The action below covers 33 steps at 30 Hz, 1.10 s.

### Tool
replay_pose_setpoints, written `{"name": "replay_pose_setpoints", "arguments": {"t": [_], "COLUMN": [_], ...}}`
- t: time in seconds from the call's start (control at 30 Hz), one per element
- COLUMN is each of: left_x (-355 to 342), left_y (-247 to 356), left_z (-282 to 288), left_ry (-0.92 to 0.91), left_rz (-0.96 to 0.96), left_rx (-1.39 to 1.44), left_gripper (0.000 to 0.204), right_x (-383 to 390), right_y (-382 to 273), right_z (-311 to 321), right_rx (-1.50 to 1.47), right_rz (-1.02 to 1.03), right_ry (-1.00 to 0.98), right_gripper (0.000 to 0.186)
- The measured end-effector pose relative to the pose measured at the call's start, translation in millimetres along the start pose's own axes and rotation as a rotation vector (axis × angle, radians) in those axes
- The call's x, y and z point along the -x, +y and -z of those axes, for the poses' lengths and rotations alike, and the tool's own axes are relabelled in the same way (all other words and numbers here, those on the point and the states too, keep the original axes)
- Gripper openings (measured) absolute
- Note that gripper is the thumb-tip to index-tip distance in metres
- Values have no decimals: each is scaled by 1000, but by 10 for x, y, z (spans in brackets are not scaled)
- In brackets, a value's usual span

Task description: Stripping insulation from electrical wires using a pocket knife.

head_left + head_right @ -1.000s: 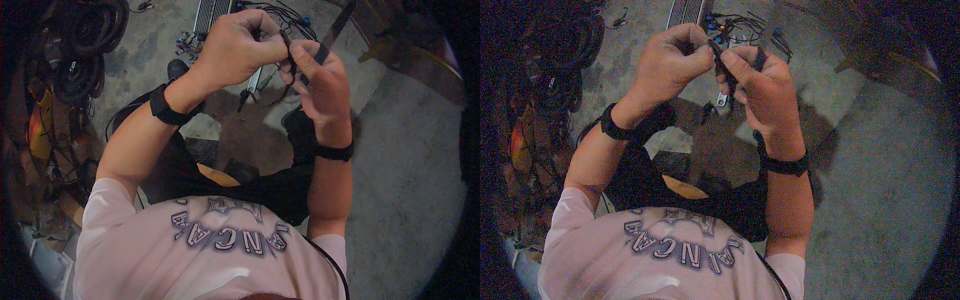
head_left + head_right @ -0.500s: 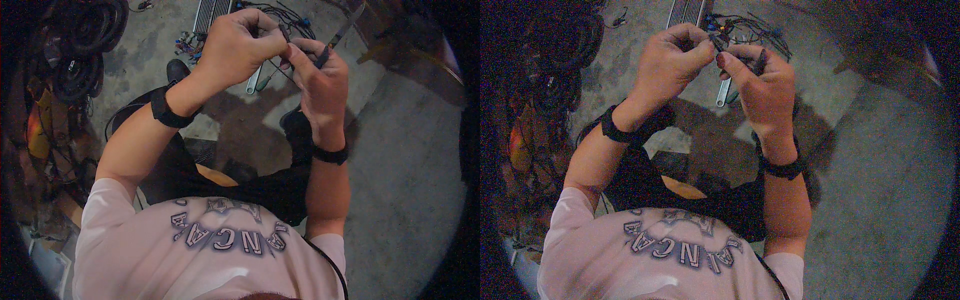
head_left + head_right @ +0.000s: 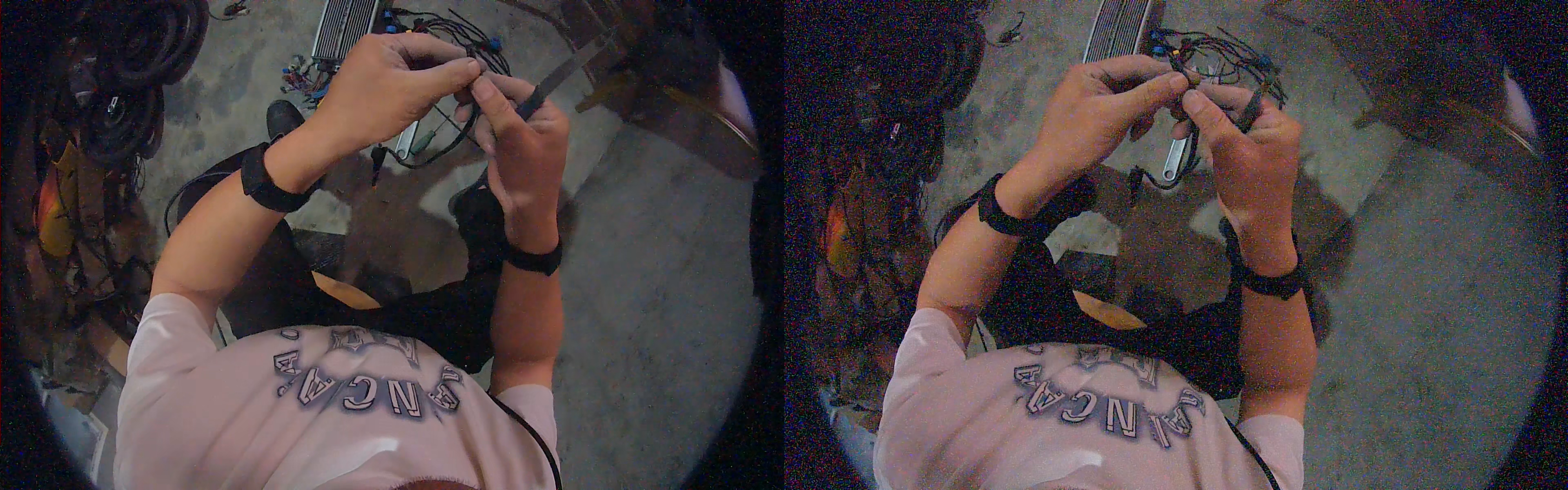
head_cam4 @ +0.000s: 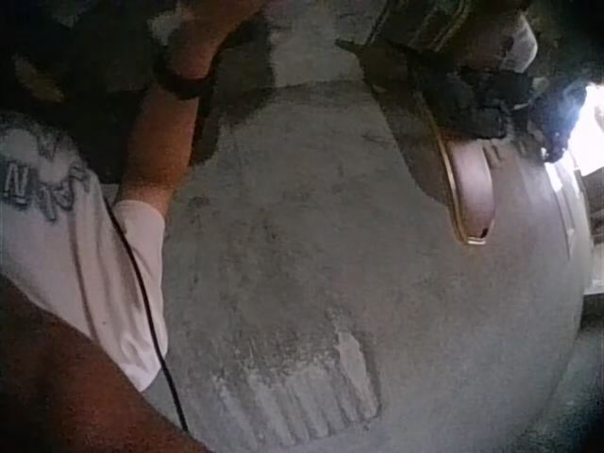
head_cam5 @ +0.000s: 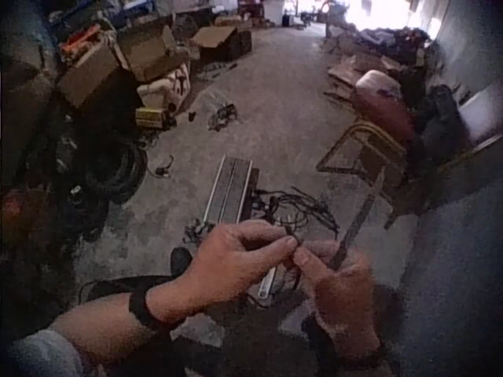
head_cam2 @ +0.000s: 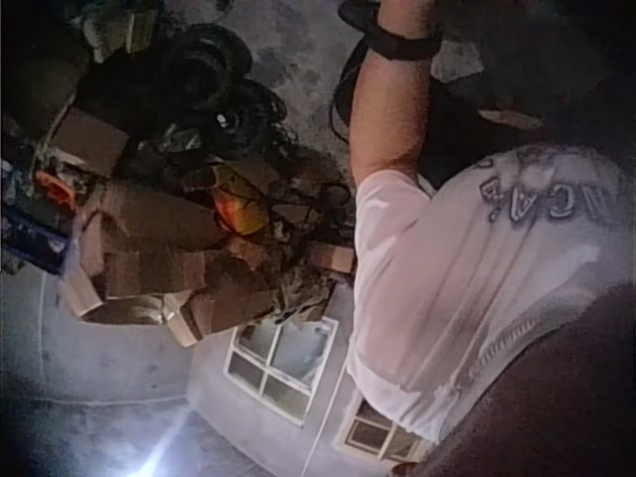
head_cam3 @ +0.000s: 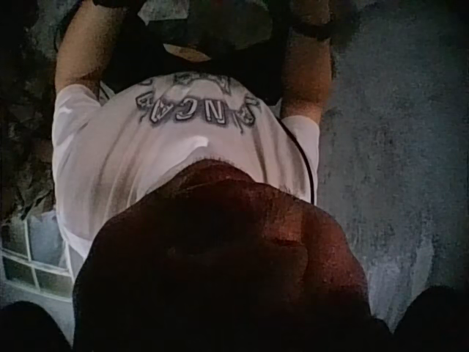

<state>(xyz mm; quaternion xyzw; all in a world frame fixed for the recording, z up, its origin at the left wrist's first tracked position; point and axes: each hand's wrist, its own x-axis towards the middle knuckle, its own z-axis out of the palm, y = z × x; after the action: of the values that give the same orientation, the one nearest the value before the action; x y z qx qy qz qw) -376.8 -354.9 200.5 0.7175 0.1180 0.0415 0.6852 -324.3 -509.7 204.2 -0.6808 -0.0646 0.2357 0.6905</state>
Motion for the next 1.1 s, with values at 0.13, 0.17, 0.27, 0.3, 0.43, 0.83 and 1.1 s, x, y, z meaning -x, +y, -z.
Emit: {"name": "replay_pose_setpoints", "arguments": {"t": [0.13, 0.17, 0.27, 0.3, 0.43, 0.83, 1.1], "left_x": [15, 17, -19, -19, -2, 76, 195], "left_y": [55, 76, -10, -7, 26, 48, -135], "left_z": [15, 21, 44, 35, 23, 71, -82], "left_ry": [-36, -55, -64, -65, -67, -54, -40], "left_rz": [31, 86, -13, -14, 2, 63, -22], "left_rx": [1, 37, 6, 7, 34, 52, 83], "left_gripper": [26, 25, 25, 25, 25, 30, 32], "right_x": [6, 6, 17, 21, 10, 91, 239], "right_y": [45, 42, -10, -22, -37, 93, 180], "right_z": [29, 21, -52, -63, 66, -4, 47], "right_rx": [15, -10, -83, -132, -56, 113, 192], "right_rz": [33, 10, -13, -12, -94, 94, 63], "right_ry": [-34, -34, -21, -6, -63, -77, 40], "right_gripper": [15, 14, 14, 14, 15, 16, 18]}}
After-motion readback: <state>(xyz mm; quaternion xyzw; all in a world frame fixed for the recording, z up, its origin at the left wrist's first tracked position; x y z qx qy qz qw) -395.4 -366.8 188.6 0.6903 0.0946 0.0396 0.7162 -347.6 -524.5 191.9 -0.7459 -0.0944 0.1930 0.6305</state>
